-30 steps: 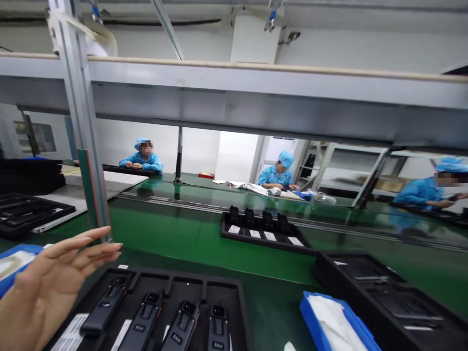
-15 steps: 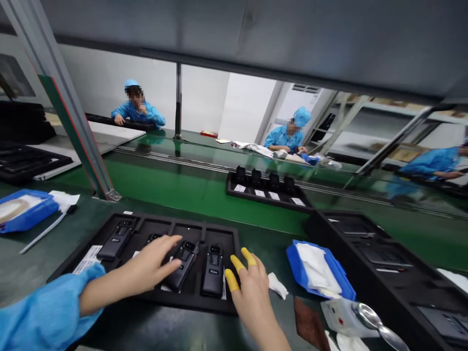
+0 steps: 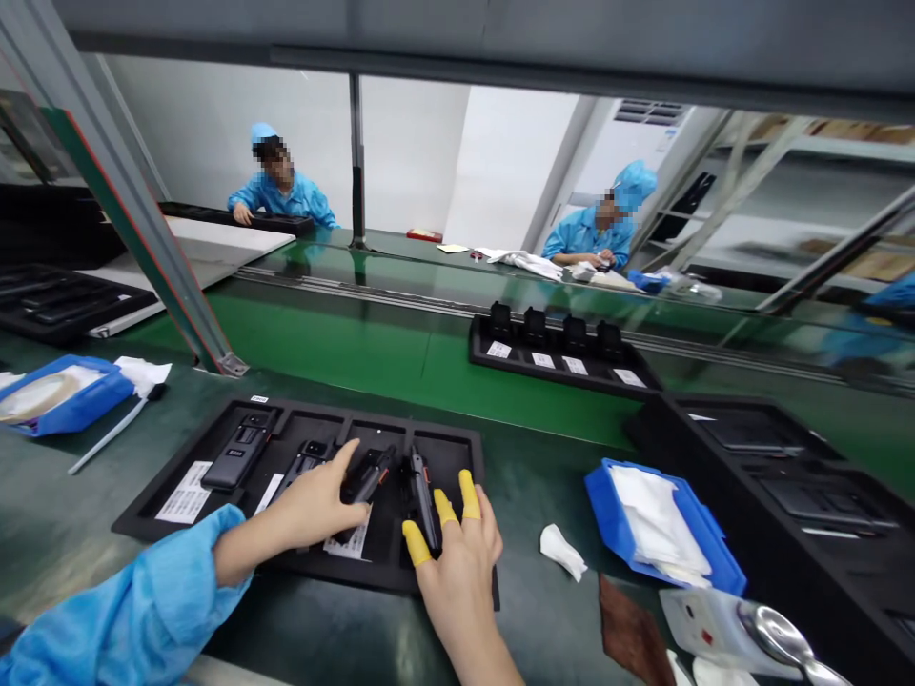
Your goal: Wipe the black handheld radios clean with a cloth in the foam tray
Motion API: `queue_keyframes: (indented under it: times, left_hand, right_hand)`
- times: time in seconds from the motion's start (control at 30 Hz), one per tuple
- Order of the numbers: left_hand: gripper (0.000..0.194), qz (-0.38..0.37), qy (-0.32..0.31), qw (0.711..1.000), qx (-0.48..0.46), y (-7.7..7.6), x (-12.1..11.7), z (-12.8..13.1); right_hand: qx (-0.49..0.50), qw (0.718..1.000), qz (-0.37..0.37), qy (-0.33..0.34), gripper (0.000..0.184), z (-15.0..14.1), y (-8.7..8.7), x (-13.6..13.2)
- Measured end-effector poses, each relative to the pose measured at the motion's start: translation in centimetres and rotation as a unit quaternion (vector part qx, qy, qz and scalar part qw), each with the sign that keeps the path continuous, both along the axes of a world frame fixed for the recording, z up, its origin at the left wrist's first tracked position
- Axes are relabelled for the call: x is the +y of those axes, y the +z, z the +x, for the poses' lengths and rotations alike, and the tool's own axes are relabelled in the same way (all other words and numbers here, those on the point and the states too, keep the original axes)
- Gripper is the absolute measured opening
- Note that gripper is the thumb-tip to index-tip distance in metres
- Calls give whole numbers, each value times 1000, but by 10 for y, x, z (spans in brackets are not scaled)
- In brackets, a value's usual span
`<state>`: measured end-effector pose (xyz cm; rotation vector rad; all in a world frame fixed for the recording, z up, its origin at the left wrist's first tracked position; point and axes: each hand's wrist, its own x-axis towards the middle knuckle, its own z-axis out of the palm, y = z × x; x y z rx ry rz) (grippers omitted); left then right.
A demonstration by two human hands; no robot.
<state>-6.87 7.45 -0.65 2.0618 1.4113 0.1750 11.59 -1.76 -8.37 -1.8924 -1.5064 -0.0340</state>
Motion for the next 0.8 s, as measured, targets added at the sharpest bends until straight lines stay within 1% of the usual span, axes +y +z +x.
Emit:
queue_keyframes:
  times: [0.07,0.1,0.13,0.17,0.2,0.23,0.27,0.3,0.33,0.4,0.43,0.5,0.6,0.7,0.77,0.8]
  left_hand:
    - [82,-36,17,998,-55,-1,3,-5]
    - [77,-59,32,992,-107,-1,2,-7]
    - [74,-89,50,978,-180,-1,1,-7]
    - [71,-131,67,951,-270,-2,-2,-6]
    - [67,-180,82,911,-363,-2,-5,-5]
    - [63,-226,93,863,-442,-3,-7,-4]
    - [59,-261,99,822,-496,-3,-10,-2]
    - [56,-280,99,799,-523,-4,-12,0]
    - [55,-287,101,788,-535,-4,-13,1]
    - [60,-276,107,785,-544,-5,-14,2]
    - [64,-272,106,783,-549,-6,-14,2]
    - [70,-266,98,780,-557,-8,-13,1]
    - [69,-248,88,784,-563,-15,-13,0]
    - [71,-231,87,793,-556,-23,-12,-1]
    - [74,-231,86,799,-549,-26,-12,0]
    - [75,-233,86,800,-547,-27,-13,0]
  right_hand:
    - [95,995,11,32,48,-4,1,3]
    - [139,989,7,42,47,-6,1,4]
    - [177,983,-3,45,49,-8,1,5]
    - [206,977,-18,43,53,-10,1,7]
    - [225,973,-33,39,58,-11,0,8]
    - [237,970,-46,38,61,-11,-1,10]
    - [243,967,-56,40,61,-11,-2,11]
    - [249,965,-65,45,58,-10,-3,12]
    - [257,962,-71,53,52,-9,-4,13]
    - [286,953,-74,69,44,-6,-3,15]
    - [308,946,-68,73,43,-5,-1,15]
    - [369,926,-47,67,49,-4,6,14]
    - [480,875,-35,56,59,-7,20,13]
    - [569,817,-42,78,60,-15,27,17]
    - [597,797,-38,82,59,-20,25,19]
    - [600,795,-35,78,59,-22,22,20]
